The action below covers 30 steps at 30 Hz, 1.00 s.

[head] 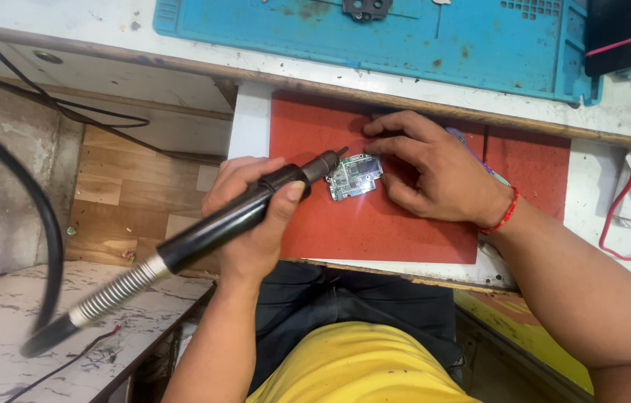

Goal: The person uses a hot air gun to heat a small circuit board placed on a red mat. They hold the board steady with one hand while directing the hot air nozzle with the other, focusing on specific components. The person occasionally adjusts the board's position to access different areas.

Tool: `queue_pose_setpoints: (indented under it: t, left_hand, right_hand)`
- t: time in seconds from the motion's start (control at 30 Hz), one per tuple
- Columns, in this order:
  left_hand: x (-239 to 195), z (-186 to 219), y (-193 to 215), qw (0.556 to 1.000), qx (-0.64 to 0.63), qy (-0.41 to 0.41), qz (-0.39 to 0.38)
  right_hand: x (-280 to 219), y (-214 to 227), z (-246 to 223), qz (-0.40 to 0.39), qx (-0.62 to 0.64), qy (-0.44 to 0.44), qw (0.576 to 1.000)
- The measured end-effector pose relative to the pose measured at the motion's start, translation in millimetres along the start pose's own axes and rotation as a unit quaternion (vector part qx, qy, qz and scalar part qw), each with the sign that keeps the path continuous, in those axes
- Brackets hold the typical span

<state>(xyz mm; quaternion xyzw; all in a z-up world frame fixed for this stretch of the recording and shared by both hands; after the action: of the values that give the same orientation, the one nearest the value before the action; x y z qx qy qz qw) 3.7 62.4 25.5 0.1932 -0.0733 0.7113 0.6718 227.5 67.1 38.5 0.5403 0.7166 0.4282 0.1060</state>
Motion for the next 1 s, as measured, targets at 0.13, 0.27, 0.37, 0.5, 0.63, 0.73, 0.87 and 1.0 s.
queue_pose_setpoints:
  t: [0.13, 0.27, 0.37, 0.5, 0.63, 0.73, 0.87, 1.0]
  left_hand:
    - [0.6, 14.3, -8.9, 0.994, -0.029, -0.073, -0.076]
    - [0.5, 5.1, -1.9, 1.000, -0.004, -0.016, -0.025]
    - [-2.8, 9.6, -10.3, 0.995, -0.017, -0.072, -0.072]
    - [-3.0, -4.4, -1.9, 1.000, -0.015, -0.011, -0.013]
    - [-5.1, -0.9, -7.3, 0.999, -0.022, -0.018, -0.030]
    - [0.8, -4.3, 4.6, 0.999, -0.005, 0.038, 0.024]
    - [1.8, 10.7, -4.1, 0.998, 0.002, -0.034, -0.054]
    - [1.9, 8.2, -6.2, 0.997, 0.002, -0.049, -0.054]
  right_hand:
    - [-1.5, 0.0, 0.2, 0.001, -0.010, 0.008, 1.000]
    - [-0.9, -0.8, 0.3, 0.000, -0.002, 0.004, 1.000]
    - [-0.7, -0.1, -1.6, -0.006, -0.011, 0.022, 1.000]
    - [-0.1, -0.7, -1.5, -0.008, -0.013, 0.020, 1.000]
    - [-1.1, -1.3, -0.9, -0.005, -0.009, 0.017, 1.000]
    - [-1.3, -0.8, -2.0, -0.004, -0.007, 0.020, 1.000]
    - [1.1, -1.9, -2.6, -0.007, -0.014, 0.020, 1.000]
    - [0.8, -1.1, -2.3, -0.003, -0.012, 0.017, 1.000]
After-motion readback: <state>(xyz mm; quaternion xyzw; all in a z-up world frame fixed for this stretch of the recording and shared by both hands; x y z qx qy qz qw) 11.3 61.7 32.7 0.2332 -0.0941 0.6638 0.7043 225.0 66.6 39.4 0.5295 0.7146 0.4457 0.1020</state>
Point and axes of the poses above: each hand's wrist, its own x-axis towards the middle knuckle, its own y-axis out of the back of the hand, z = x × y, the point moved 8 cm from there along x, towards the middle knuckle, and after that the axes turned 8 degrees about z, right-handed, at the moved point
